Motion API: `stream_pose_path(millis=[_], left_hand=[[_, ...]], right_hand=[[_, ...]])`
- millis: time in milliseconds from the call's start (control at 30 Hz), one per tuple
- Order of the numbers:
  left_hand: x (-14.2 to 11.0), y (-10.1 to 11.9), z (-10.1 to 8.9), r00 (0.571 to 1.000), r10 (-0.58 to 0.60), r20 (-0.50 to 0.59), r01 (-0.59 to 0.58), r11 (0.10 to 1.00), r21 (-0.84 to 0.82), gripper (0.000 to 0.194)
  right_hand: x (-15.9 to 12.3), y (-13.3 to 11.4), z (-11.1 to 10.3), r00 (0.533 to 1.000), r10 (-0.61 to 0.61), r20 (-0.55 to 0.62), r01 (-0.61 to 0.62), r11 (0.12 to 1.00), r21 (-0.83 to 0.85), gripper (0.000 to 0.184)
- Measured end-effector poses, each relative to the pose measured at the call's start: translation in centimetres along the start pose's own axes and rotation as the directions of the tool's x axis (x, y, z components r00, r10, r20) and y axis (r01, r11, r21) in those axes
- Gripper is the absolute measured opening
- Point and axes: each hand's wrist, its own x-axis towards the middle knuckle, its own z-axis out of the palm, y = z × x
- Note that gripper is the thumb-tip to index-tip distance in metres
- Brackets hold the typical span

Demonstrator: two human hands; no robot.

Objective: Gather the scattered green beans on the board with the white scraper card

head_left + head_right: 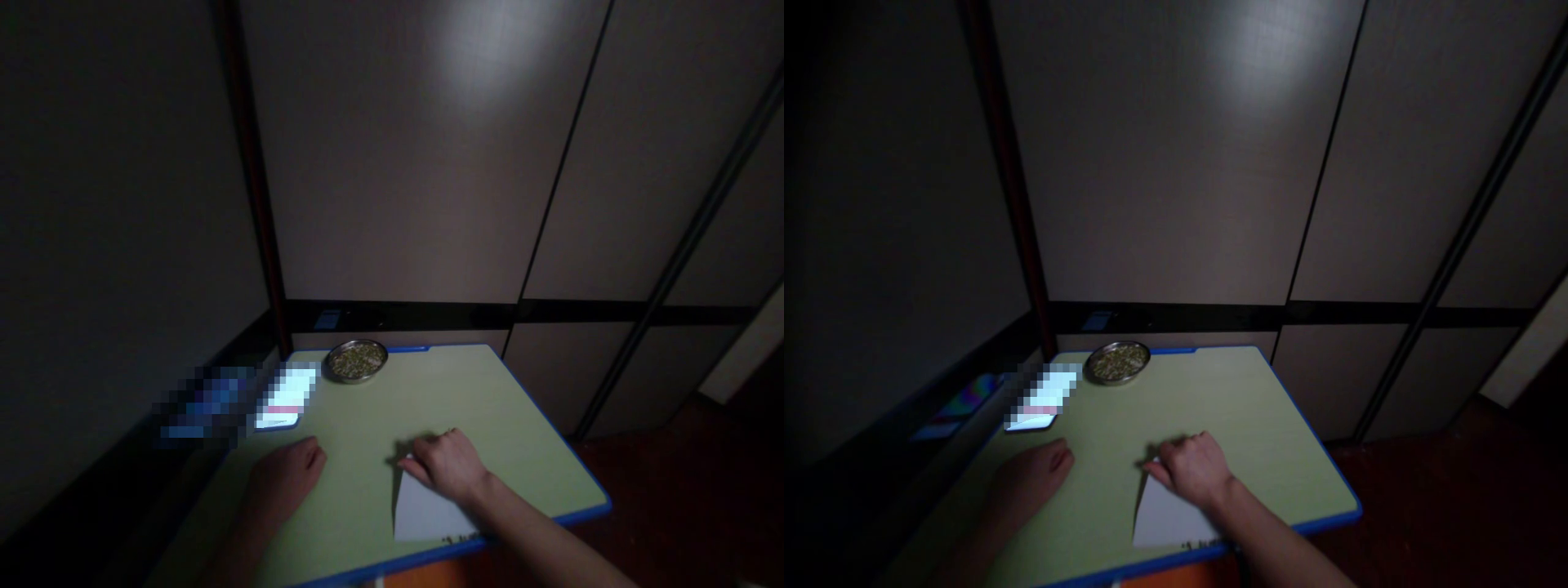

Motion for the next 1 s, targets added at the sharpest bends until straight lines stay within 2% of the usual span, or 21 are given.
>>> stream_pose_path(millis=[433, 733, 1000], left_hand=[[-0.4, 0.7, -1.3, 0.998, -0.042, 0.053, 0.043, 0.999, -0.014, 0.027], [-0.2, 0.2, -0.4, 1.0, -0.006, 0.026, 0.006, 1.0, -0.002, 0.029], [-0.1, 0.1, -0.5, 0.999, -0.003, 0.034, 0.004, 0.999, -0.034, 0.028]], right_hand=[[0.3, -0.7, -0.1, 0.997, -0.081, 0.019, 0.08, 0.996, 0.047, 0.053], [0.4, -0.5, -0.4, 0.996, -0.081, 0.046, 0.079, 0.996, 0.03, 0.057], [0.1, -0.6, -1.0, 0.997, -0.067, 0.034, 0.066, 0.998, 0.021, 0.057]])
